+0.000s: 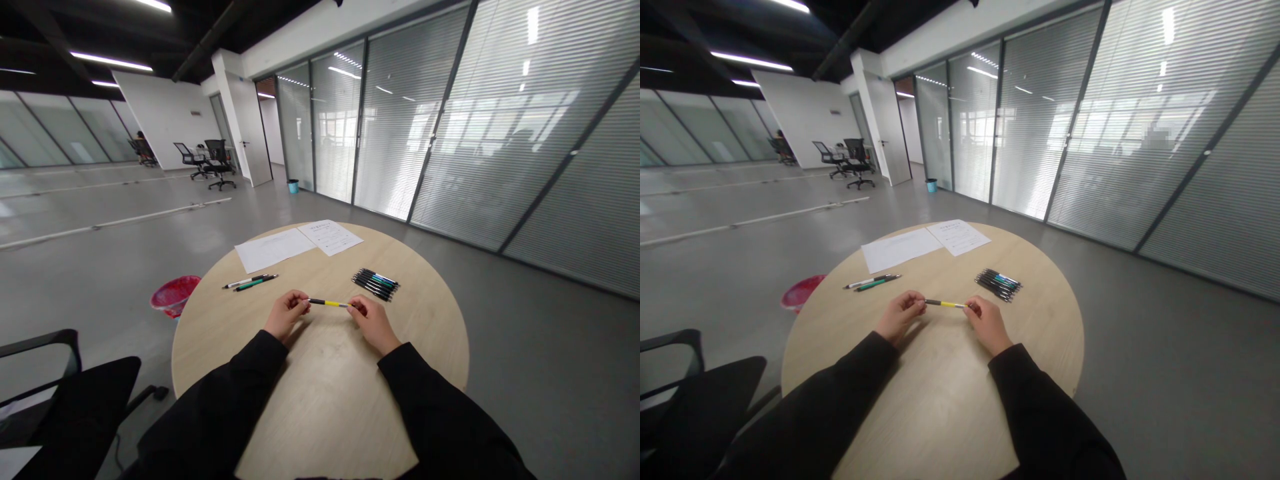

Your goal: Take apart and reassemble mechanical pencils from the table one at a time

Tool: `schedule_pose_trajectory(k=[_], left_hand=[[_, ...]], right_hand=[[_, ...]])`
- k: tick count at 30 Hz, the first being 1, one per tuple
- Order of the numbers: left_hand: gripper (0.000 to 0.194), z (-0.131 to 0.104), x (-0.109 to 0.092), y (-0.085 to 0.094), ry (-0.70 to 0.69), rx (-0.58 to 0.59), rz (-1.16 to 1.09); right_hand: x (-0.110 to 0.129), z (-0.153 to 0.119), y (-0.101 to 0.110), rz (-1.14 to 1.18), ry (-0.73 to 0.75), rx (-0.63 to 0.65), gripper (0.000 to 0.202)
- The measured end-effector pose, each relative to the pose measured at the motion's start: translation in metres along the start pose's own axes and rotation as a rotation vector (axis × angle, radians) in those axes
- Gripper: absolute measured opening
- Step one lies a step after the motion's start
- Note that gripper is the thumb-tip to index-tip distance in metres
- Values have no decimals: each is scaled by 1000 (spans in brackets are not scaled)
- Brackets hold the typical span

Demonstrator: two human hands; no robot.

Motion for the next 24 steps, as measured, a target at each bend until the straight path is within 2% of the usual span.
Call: schedule_pose_trajectory(k=[11, 19, 24], left_hand=[[40, 0, -4, 0, 37, -77, -207], [39, -4, -9, -3, 76, -116, -296], [40, -5, -7, -5, 99, -96, -281]], right_hand=[[11, -6, -14, -116, 44, 147, 18], [12, -12, -29, -17, 33, 324, 28], [12, -14, -34, 2, 17, 396, 29]])
Point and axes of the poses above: each hand's wrist, its own z-axis towards the middle knuckle, its own y-axis out of the back of the hand, x = y × z, the point moved 7 cm from there along z, towards the middle knuckle, and after that the axes turned 1 degree about -x, right-handed, at the moved point
